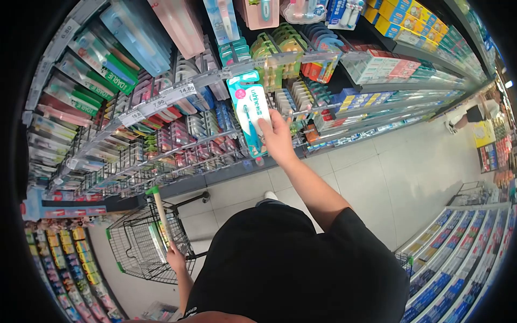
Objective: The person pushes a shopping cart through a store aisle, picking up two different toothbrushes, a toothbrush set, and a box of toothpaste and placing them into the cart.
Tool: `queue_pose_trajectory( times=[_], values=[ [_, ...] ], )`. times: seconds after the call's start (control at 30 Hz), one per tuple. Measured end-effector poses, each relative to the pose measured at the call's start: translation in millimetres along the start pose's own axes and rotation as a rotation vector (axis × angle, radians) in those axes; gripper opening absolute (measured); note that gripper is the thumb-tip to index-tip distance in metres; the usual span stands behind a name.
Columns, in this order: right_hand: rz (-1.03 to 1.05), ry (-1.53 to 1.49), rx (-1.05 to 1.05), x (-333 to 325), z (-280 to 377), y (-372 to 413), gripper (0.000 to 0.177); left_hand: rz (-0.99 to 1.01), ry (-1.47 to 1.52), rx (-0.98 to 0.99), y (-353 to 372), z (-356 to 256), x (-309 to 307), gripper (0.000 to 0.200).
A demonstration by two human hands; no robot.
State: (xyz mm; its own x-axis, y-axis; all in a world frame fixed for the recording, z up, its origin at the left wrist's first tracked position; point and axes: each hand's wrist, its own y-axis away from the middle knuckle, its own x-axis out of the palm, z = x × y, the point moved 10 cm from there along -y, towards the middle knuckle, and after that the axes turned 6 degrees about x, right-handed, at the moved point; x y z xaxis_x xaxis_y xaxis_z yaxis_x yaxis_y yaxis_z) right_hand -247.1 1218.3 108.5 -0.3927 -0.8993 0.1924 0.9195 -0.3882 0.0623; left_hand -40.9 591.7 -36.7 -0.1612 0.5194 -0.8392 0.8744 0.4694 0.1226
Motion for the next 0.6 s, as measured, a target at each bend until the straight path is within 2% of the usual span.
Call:
queue_pose_trajectory(
  times=[0.07, 0.13, 0.33, 0.43, 0.5, 0.6],
  values=[
    [0.035, 0.003, -0.105, 5.8, 6.7, -14.7, 0.023, -0.051, 0.008, 0.018, 3.1, -18.3, -1.9, 0.071],
    [0.062, 0.023, -0.107, 12.1, 14.4, -23.2, 0.021, -0.016, -0.179, -0.026, -0.4, -14.1, -1.1, 0.072],
    [0.193, -0.062, -0.086, 30.4, 19.2, -45.5, 0.02, -0.033, -0.208, -0.086, -2.3, -7.2, 7.9, 0.072],
    [0.208, -0.089, -0.105, 34.8, 21.1, -52.4, 0.019, -0.093, -0.245, 0.006, -3.1, -8.9, 7.3, 0.071],
    [0.173, -0.007, -0.111, 34.4, 19.1, -58.0, 0.019, -0.084, -0.254, -0.015, -3.8, -7.7, 7.3, 0.071],
    [0.154, -0.071, -0.075, 35.3, 13.1, -64.1, 0.019, -0.082, -0.289, -0.046, -5.0, -3.1, 5.3, 0.071]
  ],
)
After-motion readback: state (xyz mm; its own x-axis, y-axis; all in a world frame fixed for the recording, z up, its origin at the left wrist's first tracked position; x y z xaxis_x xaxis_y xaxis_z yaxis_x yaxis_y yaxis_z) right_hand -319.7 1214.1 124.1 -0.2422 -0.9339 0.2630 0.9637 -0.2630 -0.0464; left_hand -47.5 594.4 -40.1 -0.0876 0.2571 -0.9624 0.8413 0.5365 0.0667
